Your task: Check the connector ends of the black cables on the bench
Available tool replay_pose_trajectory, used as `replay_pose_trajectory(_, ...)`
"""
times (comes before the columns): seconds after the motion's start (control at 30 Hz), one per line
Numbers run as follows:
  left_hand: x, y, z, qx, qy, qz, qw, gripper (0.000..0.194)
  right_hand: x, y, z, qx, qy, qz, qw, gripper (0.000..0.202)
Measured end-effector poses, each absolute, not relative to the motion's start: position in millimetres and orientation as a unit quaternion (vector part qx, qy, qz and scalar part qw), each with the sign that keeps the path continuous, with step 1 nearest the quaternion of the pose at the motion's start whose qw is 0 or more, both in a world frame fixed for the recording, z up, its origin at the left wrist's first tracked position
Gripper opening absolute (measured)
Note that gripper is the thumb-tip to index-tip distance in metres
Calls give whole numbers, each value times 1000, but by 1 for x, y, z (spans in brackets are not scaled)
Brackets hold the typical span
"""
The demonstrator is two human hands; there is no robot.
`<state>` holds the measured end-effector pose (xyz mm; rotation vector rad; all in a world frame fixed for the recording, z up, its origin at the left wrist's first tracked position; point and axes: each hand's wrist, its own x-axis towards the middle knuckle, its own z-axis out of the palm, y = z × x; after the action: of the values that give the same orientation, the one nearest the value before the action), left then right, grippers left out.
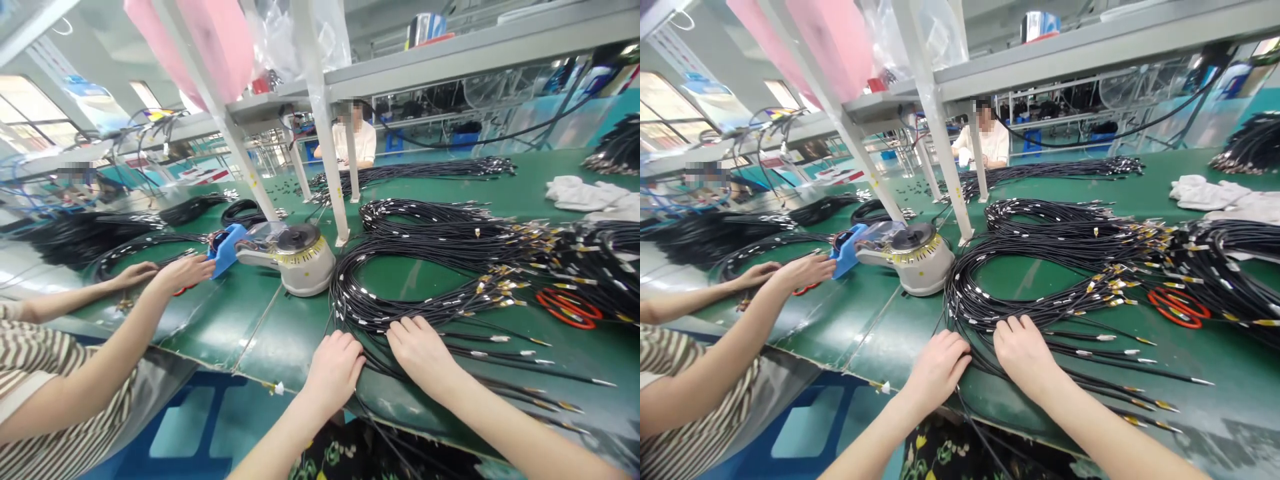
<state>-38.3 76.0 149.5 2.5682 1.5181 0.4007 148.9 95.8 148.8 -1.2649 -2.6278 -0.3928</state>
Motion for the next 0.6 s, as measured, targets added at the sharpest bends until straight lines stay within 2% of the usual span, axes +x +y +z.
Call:
replay_pose_trajectory(0.13,-37,74,148,853,497,146,65,13,146,94,151,-461,-867,-178,62,12)
replay_pose_trajectory(0.27,-32,73,154,851,495,163,60,10,139,98,161,-436,-880,-182,54,15)
replay_pose_trajectory(0.43,-22,77,158,847,491,204,15,14,127,94,168,-434,-887,-117,102,14)
replay_pose_trajectory(0.53,-18,87,153,871,456,179,-35,6,132,95,150,-474,-868,-50,138,13)
replay_pose_trajectory(0.6,-18,96,147,887,425,166,-63,10,139,102,132,-480,-856,-30,190,7)
